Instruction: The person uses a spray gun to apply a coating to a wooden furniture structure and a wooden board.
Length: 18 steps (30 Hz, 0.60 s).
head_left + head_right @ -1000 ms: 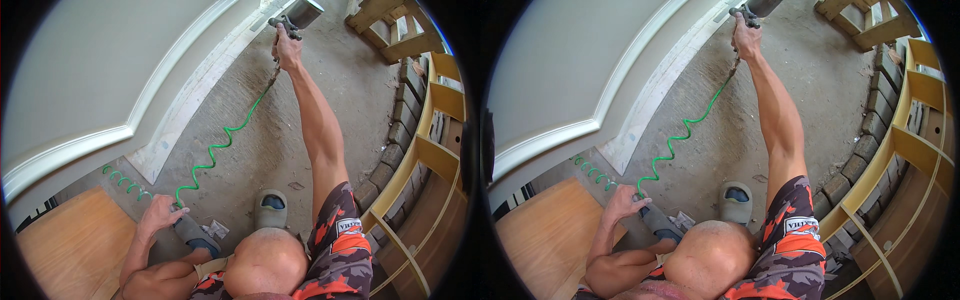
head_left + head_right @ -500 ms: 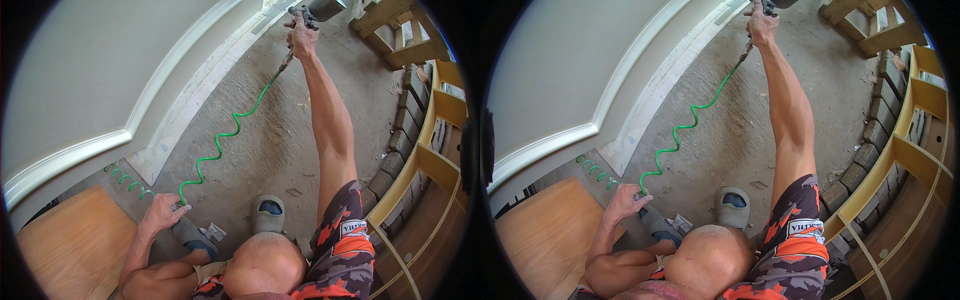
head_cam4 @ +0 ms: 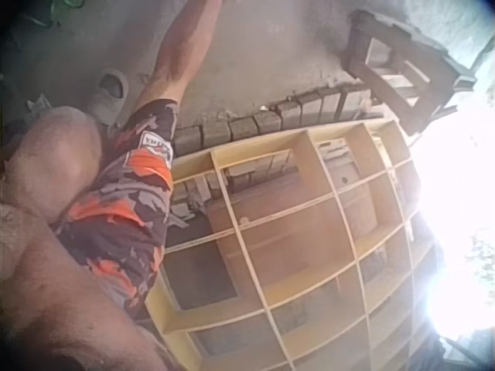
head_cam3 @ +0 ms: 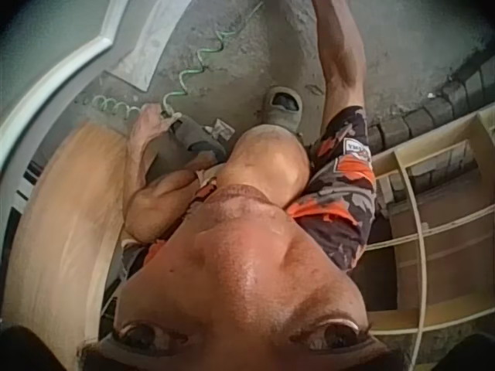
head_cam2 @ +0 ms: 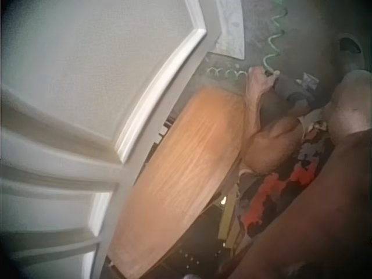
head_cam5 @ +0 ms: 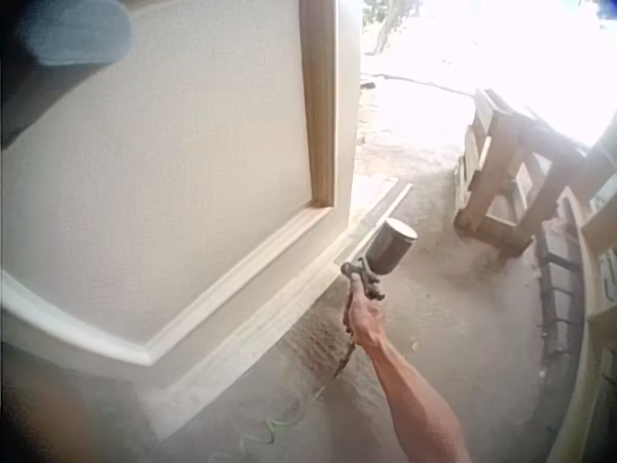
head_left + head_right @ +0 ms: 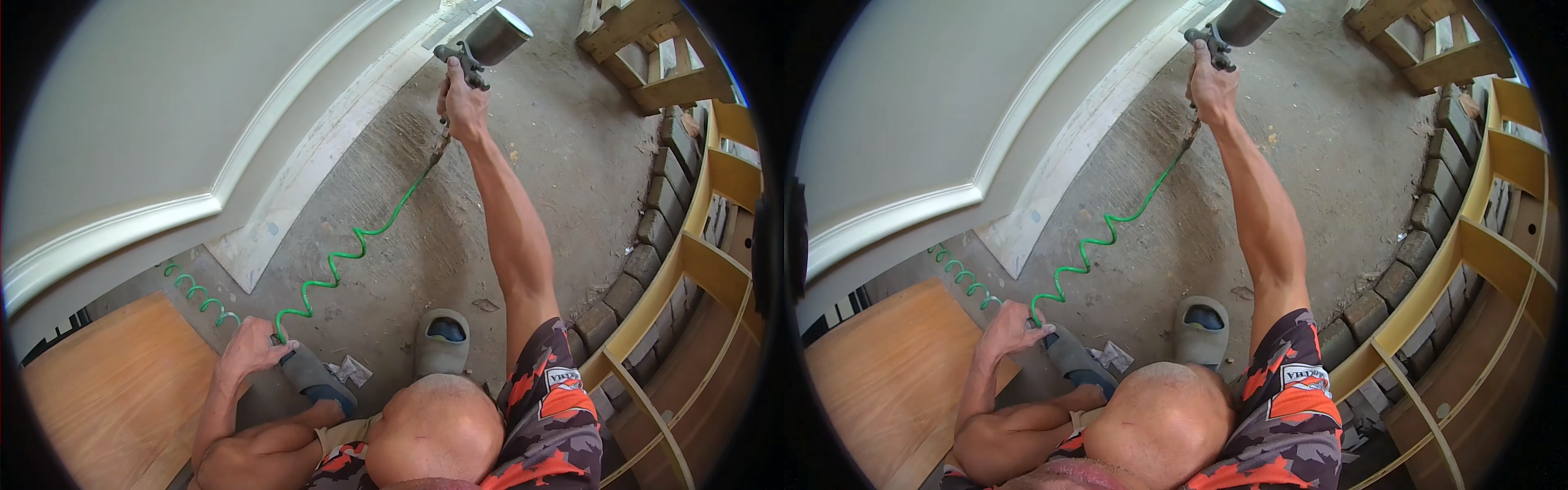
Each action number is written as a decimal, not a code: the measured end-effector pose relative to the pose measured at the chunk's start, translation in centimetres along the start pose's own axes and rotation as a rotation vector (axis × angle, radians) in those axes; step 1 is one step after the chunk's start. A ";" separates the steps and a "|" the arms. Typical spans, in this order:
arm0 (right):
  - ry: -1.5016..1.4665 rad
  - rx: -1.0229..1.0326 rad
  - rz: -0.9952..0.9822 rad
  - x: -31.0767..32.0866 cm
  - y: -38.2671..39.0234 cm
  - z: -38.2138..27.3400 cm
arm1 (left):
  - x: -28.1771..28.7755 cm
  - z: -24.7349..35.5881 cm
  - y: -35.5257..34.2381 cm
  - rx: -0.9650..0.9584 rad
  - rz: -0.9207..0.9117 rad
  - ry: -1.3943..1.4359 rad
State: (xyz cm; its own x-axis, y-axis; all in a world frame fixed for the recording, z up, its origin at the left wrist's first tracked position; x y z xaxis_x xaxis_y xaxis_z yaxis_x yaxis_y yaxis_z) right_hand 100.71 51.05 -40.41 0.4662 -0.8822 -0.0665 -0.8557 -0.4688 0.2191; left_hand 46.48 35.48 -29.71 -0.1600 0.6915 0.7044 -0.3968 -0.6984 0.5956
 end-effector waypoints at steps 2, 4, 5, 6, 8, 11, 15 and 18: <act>-0.018 -0.041 -0.023 -0.1 1.7 1.1 | 0.0 -1.3 0.7 0.013 -0.004 -0.019; -0.005 -0.029 -0.046 -0.2 3.4 1.8 | 0.0 -2.2 1.3 0.025 -0.006 -0.036; 0.004 -0.053 -0.057 -0.2 4.4 2.5 | 0.2 -2.7 1.6 0.033 -0.021 -0.045; 0.012 -0.076 -0.067 -0.3 5.3 3.0 | 0.3 -3.2 1.9 0.051 -0.043 -0.057; 0.024 -0.089 -0.071 -0.7 7.1 4.0 | 0.7 -4.0 2.5 0.072 -0.045 -0.067; 0.021 -0.087 -0.112 -1.3 10.3 5.1 | 1.1 -5.1 3.2 0.088 -0.050 -0.088; 0.012 -0.102 -0.152 -2.0 14.7 6.0 | 1.6 -6.7 4.5 0.083 -0.055 -0.131; 0.081 -0.127 -0.184 -2.2 18.1 6.9 | 1.5 -8.3 5.3 0.109 -0.079 -0.134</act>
Point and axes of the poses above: each hand's wrist, its own y-axis away from the middle knuckle, its own x-axis out of the back of the hand, z = x × y, the point moved 8 cm from there along -y, towards the middle knuckle, and after that the axes turned 15 degrees about z, right-handed, at the moved point
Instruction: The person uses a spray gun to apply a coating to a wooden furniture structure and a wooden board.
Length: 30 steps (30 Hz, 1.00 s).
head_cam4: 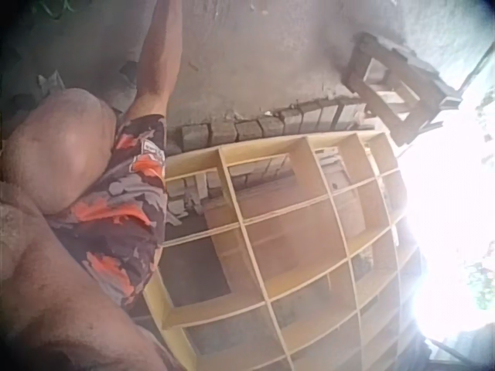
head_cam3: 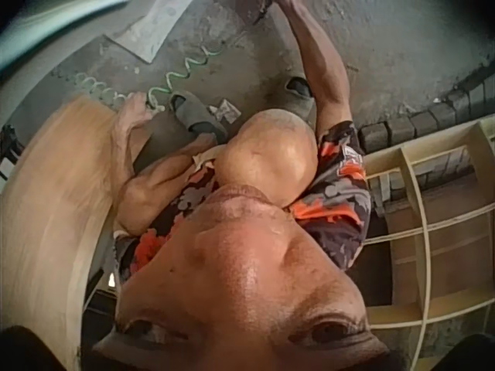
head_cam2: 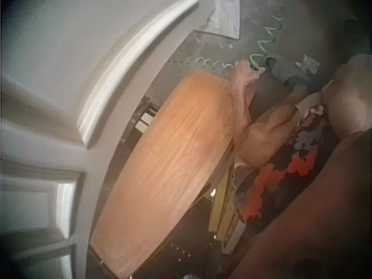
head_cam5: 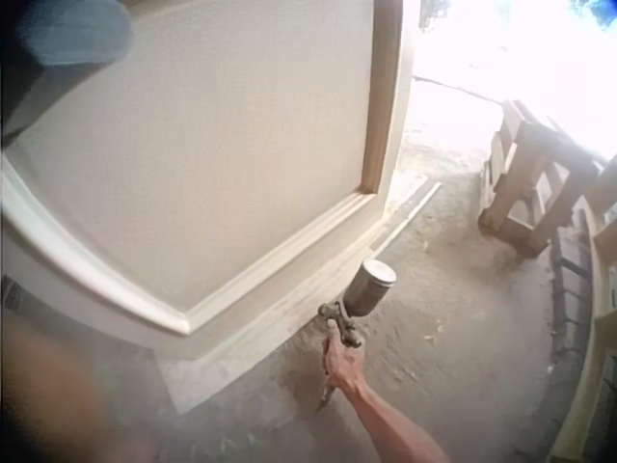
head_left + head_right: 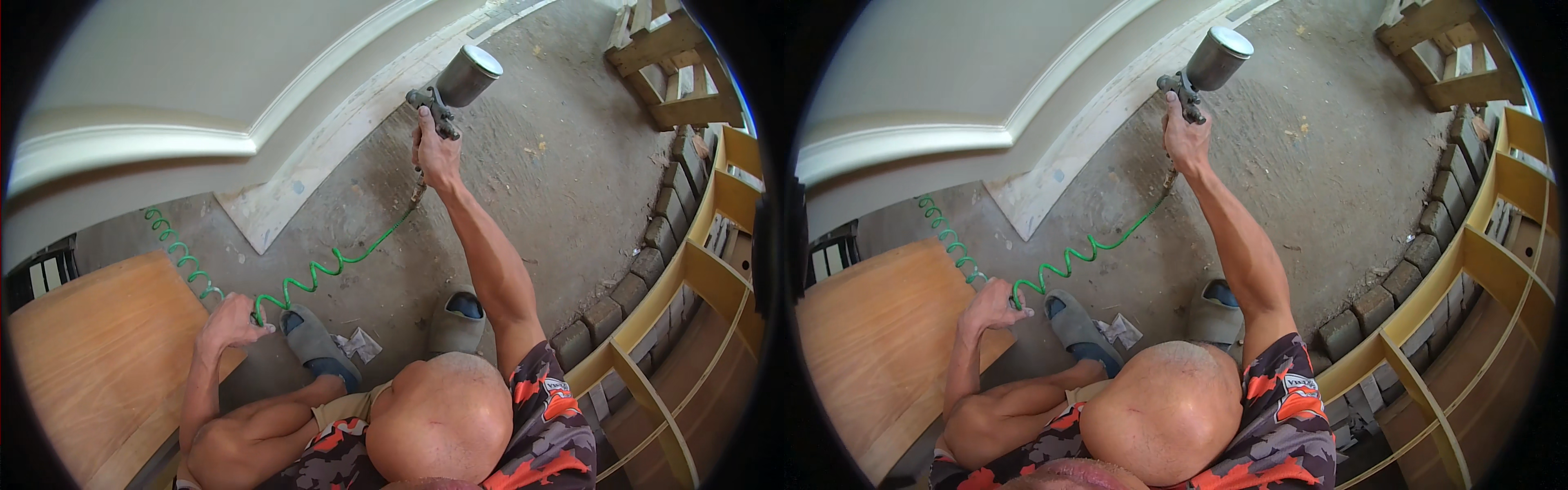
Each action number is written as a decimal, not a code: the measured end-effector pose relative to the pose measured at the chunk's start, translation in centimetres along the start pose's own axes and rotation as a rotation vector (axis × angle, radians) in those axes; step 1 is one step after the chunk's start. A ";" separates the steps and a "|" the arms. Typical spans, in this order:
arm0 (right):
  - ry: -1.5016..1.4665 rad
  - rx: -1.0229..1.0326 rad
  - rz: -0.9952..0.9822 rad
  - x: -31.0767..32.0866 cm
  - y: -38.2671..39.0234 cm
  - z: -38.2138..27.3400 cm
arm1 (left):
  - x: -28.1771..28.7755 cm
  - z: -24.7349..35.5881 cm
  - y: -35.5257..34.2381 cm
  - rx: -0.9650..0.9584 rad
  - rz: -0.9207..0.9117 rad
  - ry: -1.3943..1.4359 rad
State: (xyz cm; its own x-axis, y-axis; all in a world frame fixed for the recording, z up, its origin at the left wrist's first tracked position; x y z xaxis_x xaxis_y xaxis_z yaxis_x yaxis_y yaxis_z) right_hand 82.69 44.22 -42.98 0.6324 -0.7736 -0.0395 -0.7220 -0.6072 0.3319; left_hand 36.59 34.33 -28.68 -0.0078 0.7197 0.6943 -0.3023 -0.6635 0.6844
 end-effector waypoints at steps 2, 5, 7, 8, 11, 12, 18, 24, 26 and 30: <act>-0.012 0.054 -0.044 -0.5 2.4 0.1 | -0.2 -1.3 0.4 0.005 0.001 -0.002; 0.069 0.057 -0.052 -1.2 5.6 1.2 | -0.8 -3.7 0.6 0.026 -0.001 -0.028; 0.064 0.024 -0.078 -1.6 7.9 2.1 | -1.2 -5.5 0.6 0.049 -0.001 -0.045; 0.057 -0.018 -0.100 -1.9 9.0 2.6 | -1.1 -6.0 0.7 0.015 0.021 -0.068; 0.083 -0.042 -0.138 -2.5 12.1 3.7 | -1.1 -7.6 1.1 0.023 0.032 -0.072; 0.082 -0.056 -0.157 -2.8 12.9 4.1 | -1.1 -8.4 1.3 0.075 0.011 -0.058; 0.151 -0.065 -0.210 -4.7 17.2 5.9 | -1.1 -11.4 2.5 0.117 -0.029 -0.067; 0.129 -0.009 -0.274 -7.0 20.9 6.5 | -2.0 -14.8 4.1 0.132 0.019 -0.047; 0.119 -0.037 -0.294 -7.6 22.0 7.0 | -2.2 -15.7 4.7 0.129 0.032 -0.030; 0.133 -0.061 -0.357 -8.5 24.3 7.5 | -3.6 -16.6 4.9 0.087 -0.042 0.054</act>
Point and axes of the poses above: each hand's wrist, its own y-axis away from the middle knuckle, its own x-axis out of the back of the hand, z = x × y, the point moved 8 cm from there along -y, towards the middle knuckle, and after that the axes turned 15 degrees about z, right-handed, at the moved point
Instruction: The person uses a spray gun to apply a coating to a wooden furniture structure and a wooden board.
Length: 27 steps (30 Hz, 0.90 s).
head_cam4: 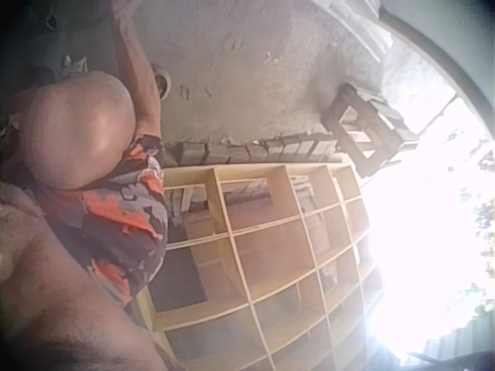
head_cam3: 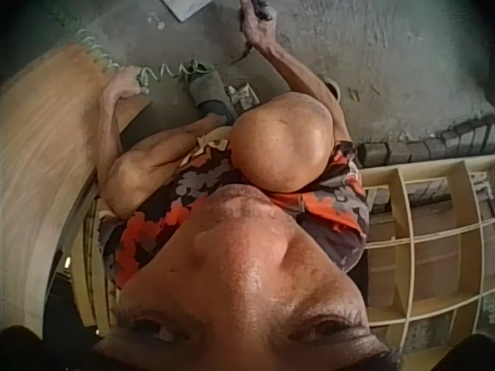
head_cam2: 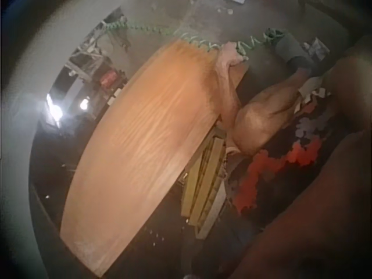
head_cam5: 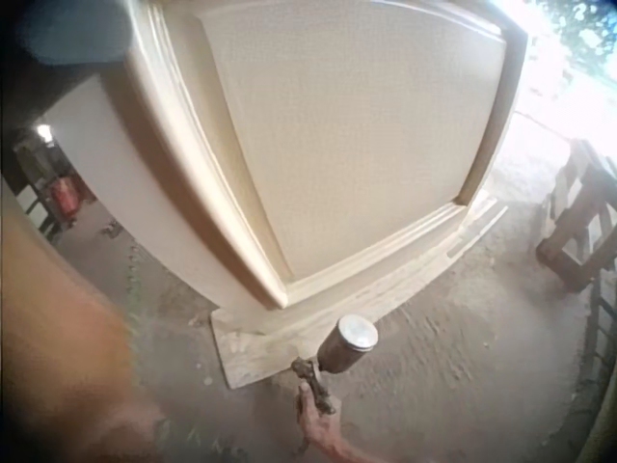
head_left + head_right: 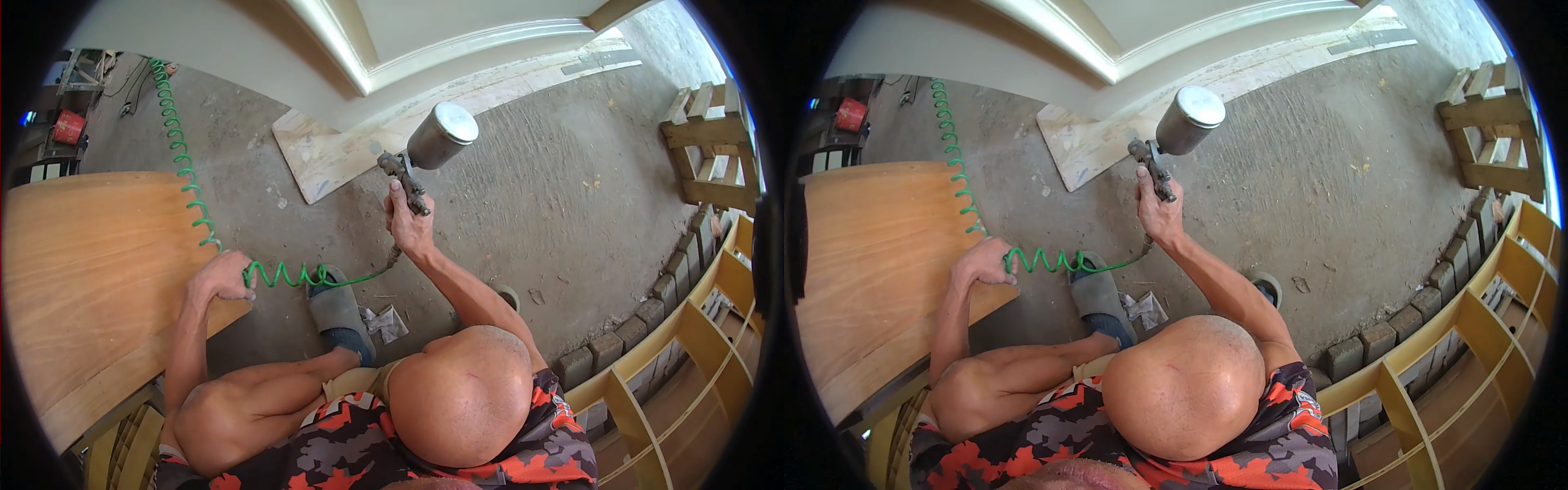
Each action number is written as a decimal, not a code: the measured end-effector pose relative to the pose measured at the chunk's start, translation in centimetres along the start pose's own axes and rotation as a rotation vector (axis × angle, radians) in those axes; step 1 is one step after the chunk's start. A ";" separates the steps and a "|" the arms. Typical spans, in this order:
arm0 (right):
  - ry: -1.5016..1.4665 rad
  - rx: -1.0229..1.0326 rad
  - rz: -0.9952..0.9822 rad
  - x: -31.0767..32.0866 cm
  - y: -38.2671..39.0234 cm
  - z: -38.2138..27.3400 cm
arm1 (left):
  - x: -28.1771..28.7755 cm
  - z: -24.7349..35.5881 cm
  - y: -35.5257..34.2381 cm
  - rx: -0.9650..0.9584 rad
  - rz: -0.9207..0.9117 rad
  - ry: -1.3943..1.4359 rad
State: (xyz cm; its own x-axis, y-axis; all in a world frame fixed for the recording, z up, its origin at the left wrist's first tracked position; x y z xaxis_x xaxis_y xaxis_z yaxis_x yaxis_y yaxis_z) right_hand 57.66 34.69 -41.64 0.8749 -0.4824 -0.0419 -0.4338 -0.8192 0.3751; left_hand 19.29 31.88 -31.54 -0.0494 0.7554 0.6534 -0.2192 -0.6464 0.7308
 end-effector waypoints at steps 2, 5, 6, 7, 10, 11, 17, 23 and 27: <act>-0.019 0.007 -0.079 -0.7 1.1 -0.1 | -1.5 0.4 -2.1 -0.052 -0.061 0.036; -0.048 0.047 -0.125 -0.9 2.7 -0.7 | -2.3 1.7 -5.7 -0.089 0.048 -0.066; -0.040 0.045 -0.131 -0.8 3.1 -0.8 | -0.9 2.9 -6.6 -0.142 0.247 -0.092; -0.021 0.057 -0.167 -0.9 3.6 -0.9 | 0.1 4.0 -7.4 -0.137 0.396 -0.155; -0.017 0.046 -0.231 -1.2 5.2 -1.2 | 4.1 9.9 -10.0 -0.328 0.682 0.160; -0.045 0.039 -0.241 -1.2 5.6 -1.3 | 4.9 12.1 -11.2 -0.404 0.653 0.367; 0.005 -0.021 -0.218 -0.7 6.1 -1.6 | 4.3 18.8 -15.1 -0.452 0.339 0.656; 0.027 0.001 -0.225 0.1 5.9 -1.7 | 4.0 19.4 -16.2 -0.462 0.283 0.605; -0.003 0.073 -0.184 0.1 5.7 -1.9 | 4.1 19.6 -16.6 -0.450 0.259 0.643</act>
Point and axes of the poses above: each hand's wrist, its own y-axis away from the middle knuckle, its own x-axis out of the back of the hand, z = x × y, the point moved 8 cm from there along -y, towards the middle knuckle, and after that the axes turned 15 degrees about z, right-handed, at the moved point
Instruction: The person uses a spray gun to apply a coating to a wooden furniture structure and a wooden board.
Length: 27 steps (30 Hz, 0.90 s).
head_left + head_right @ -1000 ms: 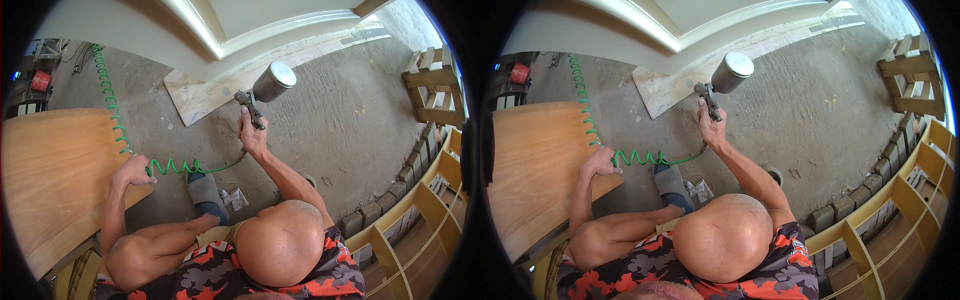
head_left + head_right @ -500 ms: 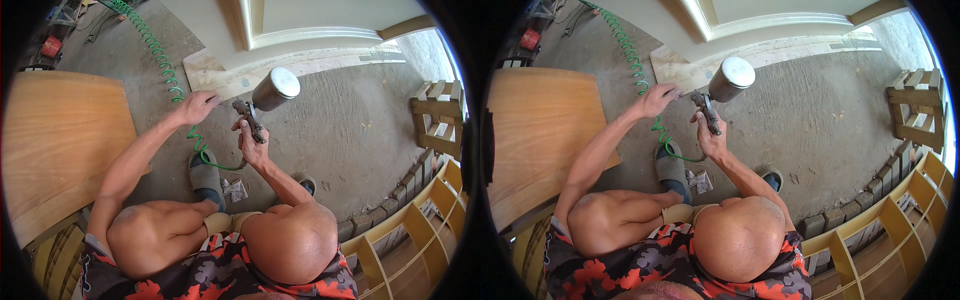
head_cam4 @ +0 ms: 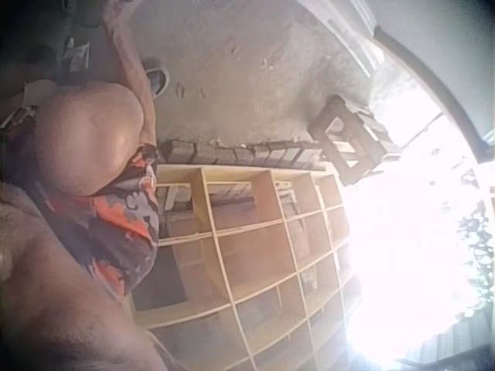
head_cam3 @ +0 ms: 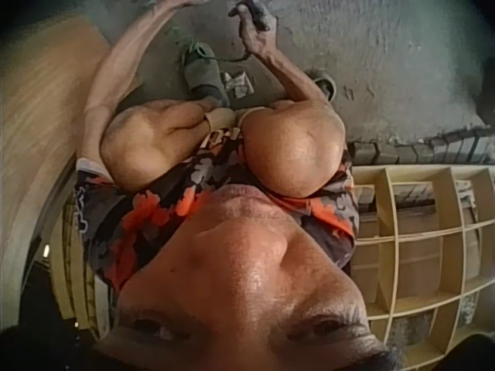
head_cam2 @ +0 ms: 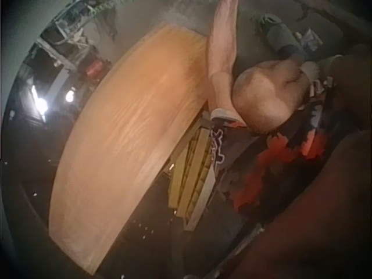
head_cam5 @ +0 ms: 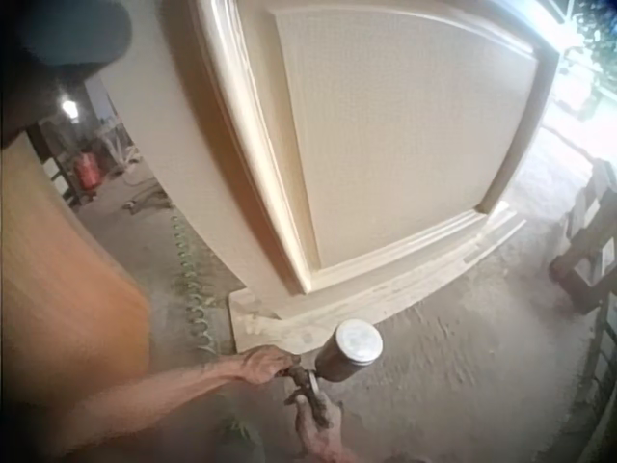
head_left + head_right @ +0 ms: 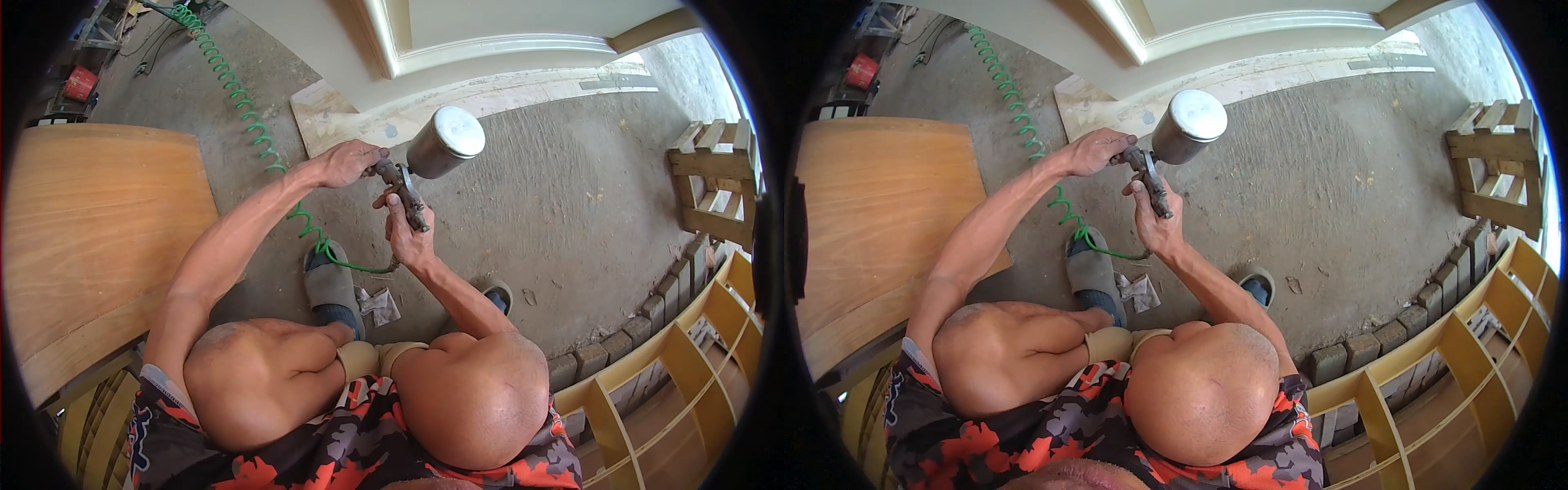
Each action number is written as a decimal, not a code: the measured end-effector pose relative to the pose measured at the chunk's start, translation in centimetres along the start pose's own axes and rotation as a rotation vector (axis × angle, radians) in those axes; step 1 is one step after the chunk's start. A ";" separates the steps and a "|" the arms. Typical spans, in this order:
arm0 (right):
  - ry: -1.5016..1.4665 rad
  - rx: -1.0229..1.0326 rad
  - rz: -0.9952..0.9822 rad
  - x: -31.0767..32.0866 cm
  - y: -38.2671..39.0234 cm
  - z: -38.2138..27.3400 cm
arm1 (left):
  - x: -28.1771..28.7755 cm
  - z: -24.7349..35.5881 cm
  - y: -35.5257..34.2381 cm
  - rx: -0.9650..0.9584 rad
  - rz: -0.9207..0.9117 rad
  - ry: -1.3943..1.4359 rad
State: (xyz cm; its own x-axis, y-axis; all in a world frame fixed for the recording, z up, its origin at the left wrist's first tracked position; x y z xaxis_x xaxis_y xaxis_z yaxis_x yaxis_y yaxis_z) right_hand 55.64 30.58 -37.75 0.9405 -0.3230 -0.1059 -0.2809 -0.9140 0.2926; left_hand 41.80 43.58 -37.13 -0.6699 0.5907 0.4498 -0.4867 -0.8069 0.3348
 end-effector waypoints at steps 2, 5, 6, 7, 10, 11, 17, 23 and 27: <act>0.005 0.015 0.008 0.0 -0.1 0.1 | 0.0 -0.1 -0.2 -0.001 -0.002 0.013; -0.006 -0.015 0.006 0.1 -0.2 0.8 | -0.3 -1.4 -0.5 0.077 -0.043 0.030; -0.006 -0.017 0.009 0.1 -0.4 1.1 | -0.1 -1.8 -0.6 0.063 -0.004 0.072; -0.019 -0.024 -0.006 -0.1 -0.7 1.3 | 0.1 -2.3 -0.7 0.051 0.035 0.115; -0.034 -0.032 -0.017 -0.2 -1.6 2.1 | 3.1 -5.1 1.0 -0.007 0.285 -0.267; -0.021 -0.054 -0.006 -0.1 -1.8 2.5 | 4.0 -5.9 2.5 -0.069 0.341 -0.545; -0.045 -0.123 0.079 -0.1 -2.8 3.4 | 9.1 -12.5 11.3 0.132 0.258 -1.022; -0.100 -0.111 0.147 1.3 -5.7 2.1 | 10.8 -16.7 15.8 0.409 0.050 -0.952; -0.145 -0.055 0.244 4.4 -8.6 0.4 | 10.3 -17.8 16.8 0.460 -0.084 -0.914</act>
State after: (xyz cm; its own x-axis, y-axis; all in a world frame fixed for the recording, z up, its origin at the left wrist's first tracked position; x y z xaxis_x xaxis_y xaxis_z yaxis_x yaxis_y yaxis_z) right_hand 62.14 36.94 -41.07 0.8080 -0.5672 -0.1597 -0.4810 -0.7915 0.3770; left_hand 16.68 36.00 -41.62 0.1337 0.5788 0.8044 -0.1217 -0.7960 0.5929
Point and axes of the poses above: each hand's wrist, its own y-axis away from the middle knuckle, its own x-axis out of the back of the hand, z = x × y, the point moved 8 cm from there along -y, towards the middle knuckle, and after that the axes turned 15 degrees about z, right-handed, at the moved point
